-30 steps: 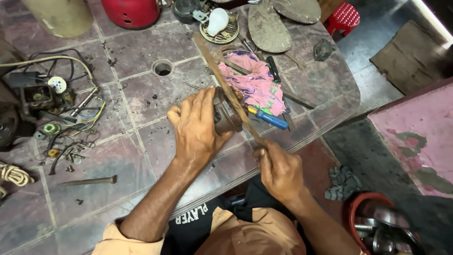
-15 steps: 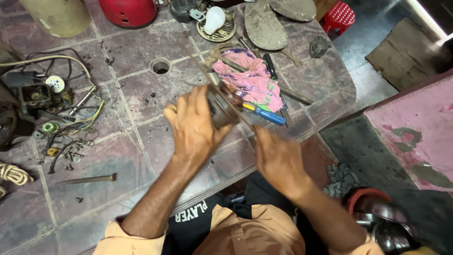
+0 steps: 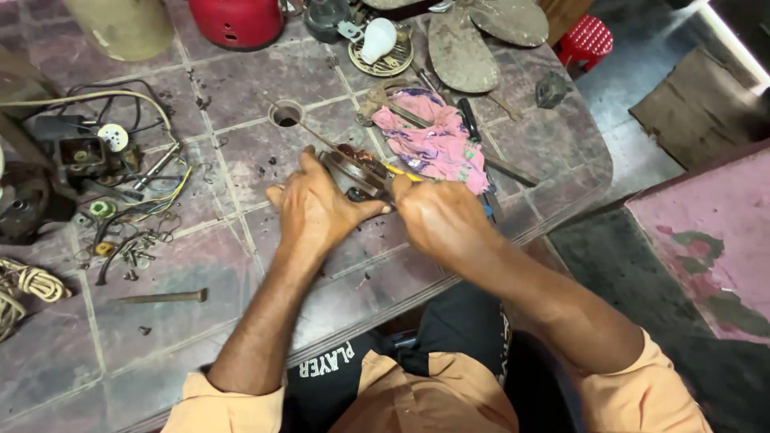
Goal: Dismantling and repairing a ceiling fan motor using tools.
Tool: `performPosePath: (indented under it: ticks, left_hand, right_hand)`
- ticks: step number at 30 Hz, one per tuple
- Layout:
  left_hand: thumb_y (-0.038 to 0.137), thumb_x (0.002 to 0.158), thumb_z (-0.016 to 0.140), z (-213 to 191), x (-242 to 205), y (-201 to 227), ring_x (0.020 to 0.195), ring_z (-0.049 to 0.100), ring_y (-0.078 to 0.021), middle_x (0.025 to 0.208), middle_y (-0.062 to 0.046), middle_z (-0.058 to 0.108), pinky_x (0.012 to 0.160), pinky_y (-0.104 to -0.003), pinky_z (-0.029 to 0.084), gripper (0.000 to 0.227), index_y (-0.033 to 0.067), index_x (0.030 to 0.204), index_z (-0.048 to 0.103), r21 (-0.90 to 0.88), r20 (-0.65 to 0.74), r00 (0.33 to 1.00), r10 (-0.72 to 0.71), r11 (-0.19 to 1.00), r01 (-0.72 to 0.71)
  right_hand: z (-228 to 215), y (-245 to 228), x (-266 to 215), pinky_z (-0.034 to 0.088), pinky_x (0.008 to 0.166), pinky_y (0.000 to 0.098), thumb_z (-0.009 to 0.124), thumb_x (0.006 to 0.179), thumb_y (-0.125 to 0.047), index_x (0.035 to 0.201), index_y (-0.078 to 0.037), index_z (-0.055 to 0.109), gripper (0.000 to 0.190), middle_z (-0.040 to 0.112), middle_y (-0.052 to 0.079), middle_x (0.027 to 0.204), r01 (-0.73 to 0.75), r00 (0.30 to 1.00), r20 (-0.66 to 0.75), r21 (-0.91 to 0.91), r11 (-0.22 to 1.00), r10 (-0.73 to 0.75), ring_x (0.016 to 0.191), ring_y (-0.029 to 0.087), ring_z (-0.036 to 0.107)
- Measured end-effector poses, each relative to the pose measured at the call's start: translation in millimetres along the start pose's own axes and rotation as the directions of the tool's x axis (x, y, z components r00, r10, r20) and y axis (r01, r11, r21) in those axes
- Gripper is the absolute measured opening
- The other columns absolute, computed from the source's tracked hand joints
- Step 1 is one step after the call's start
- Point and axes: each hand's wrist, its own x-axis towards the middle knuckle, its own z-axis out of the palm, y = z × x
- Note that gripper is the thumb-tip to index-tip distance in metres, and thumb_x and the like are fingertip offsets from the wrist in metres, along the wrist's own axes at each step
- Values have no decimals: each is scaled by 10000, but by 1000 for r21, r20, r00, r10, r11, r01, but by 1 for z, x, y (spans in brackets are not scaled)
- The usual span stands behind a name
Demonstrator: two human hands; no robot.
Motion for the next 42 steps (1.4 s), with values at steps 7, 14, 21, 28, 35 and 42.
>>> performPosePath:
  ticks: [7, 14, 21, 28, 35, 42]
  left_hand:
    - [613, 529, 939, -5, 4, 5, 900, 718, -392, 936, -223, 746, 914, -562, 401, 989, -49, 1157, 556, 142, 105, 994, -41, 990, 26]
    - [632, 531, 918, 3, 0, 6, 886, 717, -384, 904, -211, 746, 908, -547, 413, 968, -53, 1114, 558, 139, 112, 994, -8, 990, -8]
    - [675, 577, 907, -7, 8, 15, 885, 729, -388, 910, -249, 742, 944, -590, 392, 972, -75, 1108, 588, 85, 72, 995, -62, 995, 56]
    - [677, 547, 892, -9, 3, 13, 903, 728, -386, 932, -226, 750, 964, -584, 390, 988, -50, 1144, 589, 181, 157, 986, -53, 983, 25]
    - [683, 614, 870, 4, 0, 11, 903, 720, -405, 948, -249, 743, 926, -594, 391, 995, -86, 1168, 566, 167, 107, 993, -56, 985, 37]
    - [700, 565, 877, -7, 1, 15, 908, 726, -387, 955, -230, 753, 978, -587, 380, 986, -52, 1136, 593, 146, 92, 995, -36, 989, 22]
  right_hand:
    - [-26, 0, -17, 508, 462, 458, 556, 869, -76, 900, -10, 590, 81, 622, 153, 554, 14, 1000, 13, -15, 1000, -14, 500, 347, 659]
    - [-75, -6, -58, 498, 424, 461, 575, 826, -106, 831, -48, 582, 59, 607, 114, 503, 1, 974, 222, -199, 980, 44, 458, 323, 649]
    - [-14, -3, 24, 533, 516, 423, 607, 834, -100, 863, -60, 638, 58, 676, 139, 643, 21, 999, -41, -154, 988, -28, 584, 304, 701]
    - [-68, -3, -45, 506, 504, 410, 606, 936, -75, 958, -53, 614, 32, 596, 71, 605, 193, 964, -141, -223, 955, -227, 554, 258, 648]
    - [0, -12, 12, 517, 475, 434, 601, 823, -122, 856, -80, 621, 58, 641, 113, 619, -18, 991, 131, -161, 987, 39, 555, 299, 671]
    - [-54, -4, -14, 506, 514, 419, 628, 840, -126, 837, -96, 651, 38, 630, 78, 621, 191, 954, -177, -261, 946, -242, 559, 276, 648]
